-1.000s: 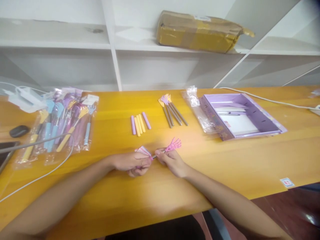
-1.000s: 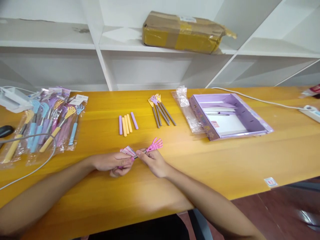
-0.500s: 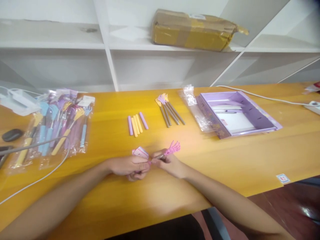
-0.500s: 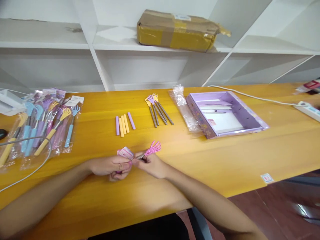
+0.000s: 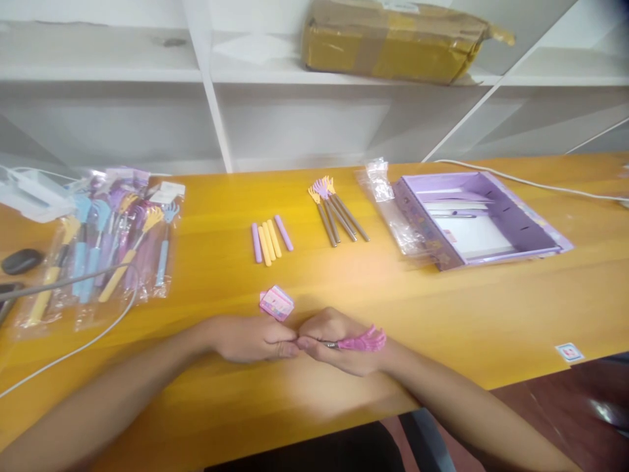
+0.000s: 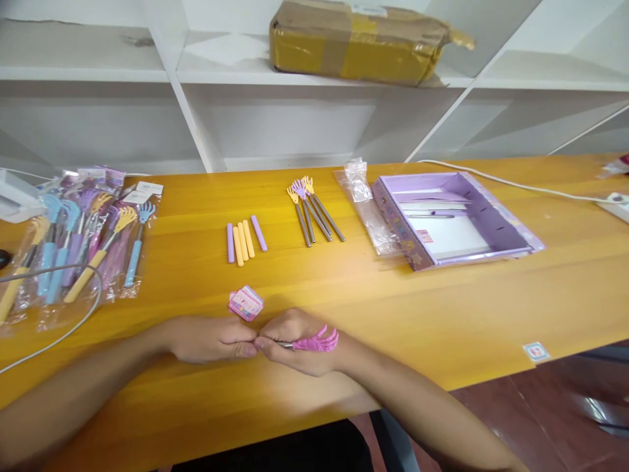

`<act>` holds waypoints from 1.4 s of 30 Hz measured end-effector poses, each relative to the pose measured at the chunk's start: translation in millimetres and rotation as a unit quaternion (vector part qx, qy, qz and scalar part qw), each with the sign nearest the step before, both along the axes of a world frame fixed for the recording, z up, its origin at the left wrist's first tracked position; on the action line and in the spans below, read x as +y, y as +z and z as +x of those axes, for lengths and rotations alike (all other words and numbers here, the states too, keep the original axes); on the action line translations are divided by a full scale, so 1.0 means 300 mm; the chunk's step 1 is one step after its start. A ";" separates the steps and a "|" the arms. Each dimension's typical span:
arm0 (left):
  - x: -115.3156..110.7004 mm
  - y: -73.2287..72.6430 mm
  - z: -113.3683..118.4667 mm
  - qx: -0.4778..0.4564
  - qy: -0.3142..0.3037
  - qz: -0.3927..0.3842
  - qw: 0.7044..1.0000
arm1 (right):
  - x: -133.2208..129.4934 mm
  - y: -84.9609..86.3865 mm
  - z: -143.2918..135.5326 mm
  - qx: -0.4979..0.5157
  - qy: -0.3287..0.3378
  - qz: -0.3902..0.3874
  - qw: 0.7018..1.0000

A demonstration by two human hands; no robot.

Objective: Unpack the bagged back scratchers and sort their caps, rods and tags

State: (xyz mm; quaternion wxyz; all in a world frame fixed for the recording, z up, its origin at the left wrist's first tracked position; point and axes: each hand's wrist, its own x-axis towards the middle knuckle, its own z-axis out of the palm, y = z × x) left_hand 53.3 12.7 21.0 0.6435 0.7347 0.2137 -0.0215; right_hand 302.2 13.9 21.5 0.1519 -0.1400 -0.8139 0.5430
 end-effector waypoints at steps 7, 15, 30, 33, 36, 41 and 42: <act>0.018 0.094 -0.019 -0.014 -0.026 0.059 0.998 | -0.020 0.009 -0.017 0.045 -0.021 0.026 0.998; 0.027 0.145 -0.033 -0.005 -0.038 0.065 0.997 | -0.032 0.009 -0.016 0.062 -0.043 0.042 0.996; 0.010 0.208 -0.060 0.014 0.003 0.056 0.998 | -0.043 0.025 -0.018 0.041 -0.033 0.059 0.997; 0.008 0.215 -0.066 0.026 0.011 0.062 0.998 | -0.040 0.020 -0.013 0.048 -0.034 0.046 0.997; 0.006 0.219 -0.074 0.041 0.018 0.068 0.997 | -0.036 0.019 -0.010 0.047 -0.032 0.034 0.998; 0.007 0.225 -0.085 0.075 -0.002 0.078 0.994 | -0.031 0.018 -0.005 0.046 -0.037 0.022 0.998; 0.008 0.227 -0.086 0.081 -0.004 0.079 0.994 | -0.030 0.016 -0.004 0.045 -0.037 0.020 0.998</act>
